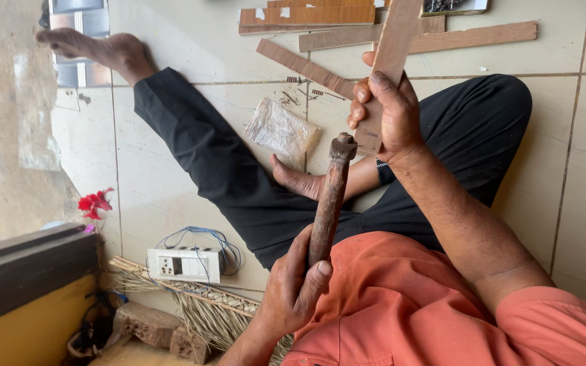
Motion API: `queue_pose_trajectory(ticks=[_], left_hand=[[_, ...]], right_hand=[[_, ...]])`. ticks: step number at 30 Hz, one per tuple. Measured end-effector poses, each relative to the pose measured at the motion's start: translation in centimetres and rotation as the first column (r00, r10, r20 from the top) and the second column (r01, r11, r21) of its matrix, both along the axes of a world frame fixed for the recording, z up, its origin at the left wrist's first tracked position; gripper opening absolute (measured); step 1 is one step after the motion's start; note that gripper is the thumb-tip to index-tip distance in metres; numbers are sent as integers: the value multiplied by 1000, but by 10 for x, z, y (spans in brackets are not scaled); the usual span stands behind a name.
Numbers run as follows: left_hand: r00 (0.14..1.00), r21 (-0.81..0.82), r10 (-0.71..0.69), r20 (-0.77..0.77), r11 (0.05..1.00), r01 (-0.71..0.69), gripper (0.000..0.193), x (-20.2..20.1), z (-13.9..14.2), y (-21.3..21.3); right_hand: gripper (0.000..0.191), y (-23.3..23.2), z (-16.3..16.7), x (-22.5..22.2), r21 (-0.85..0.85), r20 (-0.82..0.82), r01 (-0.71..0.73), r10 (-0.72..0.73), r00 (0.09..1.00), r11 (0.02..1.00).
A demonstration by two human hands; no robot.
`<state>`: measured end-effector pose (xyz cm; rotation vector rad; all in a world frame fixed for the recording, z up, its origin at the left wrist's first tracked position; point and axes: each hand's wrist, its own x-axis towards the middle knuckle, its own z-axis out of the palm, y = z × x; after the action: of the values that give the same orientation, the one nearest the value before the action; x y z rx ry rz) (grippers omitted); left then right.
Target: The person sits on the floor and assembles a wooden frame by joining small wooden pieces with nails. They use a hammer to drive nails into the joints, repeatedly aligning and securing the pieces together.
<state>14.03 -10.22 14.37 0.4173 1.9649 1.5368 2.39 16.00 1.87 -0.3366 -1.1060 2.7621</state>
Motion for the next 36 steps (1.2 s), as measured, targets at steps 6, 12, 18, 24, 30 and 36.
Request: queue_pose_trajectory(ticks=[6,12,18,24,30,36], left_hand=[[952,-2,29,304,1000,-30,60,-8,5,4],[991,212,16,130,976,-43,55,7,4,-9],[938,-97,21,345,995,13,47,8,-3,-7],[994,570,25,-106,821,40,40,6,2,-18],[945,-32,48,323,999,-40,38,1,-4,-7],[991,621,67,-119,784,21,36,2,14,-15]], right_hand=[[42,-6,1,-3,-38,15,-10,10,1000,999],[43,-9,4,-1,-32,45,-1,3,999,999],[45,-11,6,-3,-26,-10,-18,18,1000,999],[42,-9,6,-1,-24,29,4,-3,1000,1000],[42,-9,6,-1,-40,7,-8,8,1000,999],[43,-11,6,-5,-27,30,-6,7,1000,1000]])
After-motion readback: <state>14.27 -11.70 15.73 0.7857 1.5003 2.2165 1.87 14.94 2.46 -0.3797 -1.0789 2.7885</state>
